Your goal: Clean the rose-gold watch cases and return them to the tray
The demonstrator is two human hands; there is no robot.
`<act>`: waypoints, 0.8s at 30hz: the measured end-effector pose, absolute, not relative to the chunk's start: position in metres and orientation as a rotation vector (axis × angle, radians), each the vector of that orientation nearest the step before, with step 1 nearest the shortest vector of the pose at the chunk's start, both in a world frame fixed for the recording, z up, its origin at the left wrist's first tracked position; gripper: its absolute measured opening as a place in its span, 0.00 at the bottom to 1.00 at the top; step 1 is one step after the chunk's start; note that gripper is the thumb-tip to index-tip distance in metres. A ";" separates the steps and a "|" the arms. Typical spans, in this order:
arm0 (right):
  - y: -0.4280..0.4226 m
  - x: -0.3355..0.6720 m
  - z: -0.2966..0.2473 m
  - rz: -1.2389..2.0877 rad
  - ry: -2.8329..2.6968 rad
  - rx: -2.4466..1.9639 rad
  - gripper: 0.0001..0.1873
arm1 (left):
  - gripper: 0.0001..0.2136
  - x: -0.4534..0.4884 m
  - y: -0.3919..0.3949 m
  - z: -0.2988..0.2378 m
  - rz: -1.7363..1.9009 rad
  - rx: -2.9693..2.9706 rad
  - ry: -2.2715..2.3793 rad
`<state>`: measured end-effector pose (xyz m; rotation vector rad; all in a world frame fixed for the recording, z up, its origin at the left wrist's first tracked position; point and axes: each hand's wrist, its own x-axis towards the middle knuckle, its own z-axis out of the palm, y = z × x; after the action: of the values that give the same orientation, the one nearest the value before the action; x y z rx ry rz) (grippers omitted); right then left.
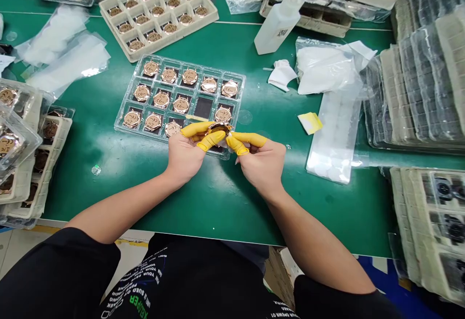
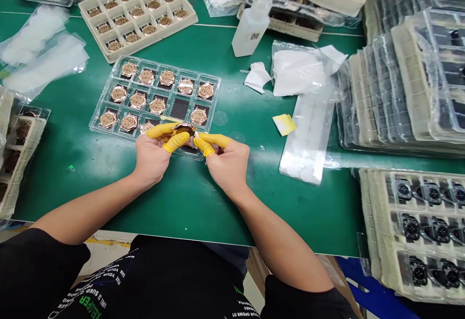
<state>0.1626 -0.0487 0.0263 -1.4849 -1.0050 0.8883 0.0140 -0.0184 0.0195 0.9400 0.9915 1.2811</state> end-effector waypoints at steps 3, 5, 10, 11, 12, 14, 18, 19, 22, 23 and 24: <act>-0.046 0.162 0.026 0.924 -0.860 -1.407 0.15 | 0.20 0.013 -0.017 0.021 1.238 0.831 0.999; -0.046 0.162 0.026 0.984 -0.829 -1.383 0.16 | 0.21 0.012 -0.018 0.020 1.187 0.810 0.989; -0.047 0.161 0.028 1.031 -0.877 -1.468 0.14 | 0.17 0.012 -0.022 0.019 1.118 0.969 0.933; -0.046 0.161 0.028 1.012 -0.869 -1.468 0.15 | 0.16 0.013 -0.023 0.019 1.108 0.993 0.925; -0.045 0.162 0.027 0.995 -0.858 -1.462 0.15 | 0.17 0.014 -0.023 0.019 1.098 1.009 0.921; -0.041 0.166 0.026 0.946 -0.820 -1.442 0.17 | 0.17 0.013 -0.021 0.019 1.086 1.027 0.937; -0.029 0.187 0.026 0.635 -0.837 -1.468 0.21 | 0.17 -0.004 0.006 0.022 1.085 1.180 1.125; -0.027 0.194 0.027 0.536 -0.910 -1.506 0.21 | 0.17 -0.011 0.019 0.023 1.070 1.279 1.200; -0.027 0.213 0.031 0.228 -1.224 -1.634 0.20 | 0.17 -0.030 0.064 0.026 0.965 1.620 1.367; -0.028 0.218 0.033 0.138 -1.307 -1.658 0.19 | 0.15 -0.032 0.078 0.026 0.919 1.697 1.367; -0.030 0.221 0.034 0.074 -1.362 -1.670 0.18 | 0.13 -0.033 0.091 0.025 0.901 1.744 1.349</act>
<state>0.2206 -0.0300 0.0344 -1.6704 -1.3617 0.0739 -0.0329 0.0907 0.0255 1.7444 1.3489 0.9013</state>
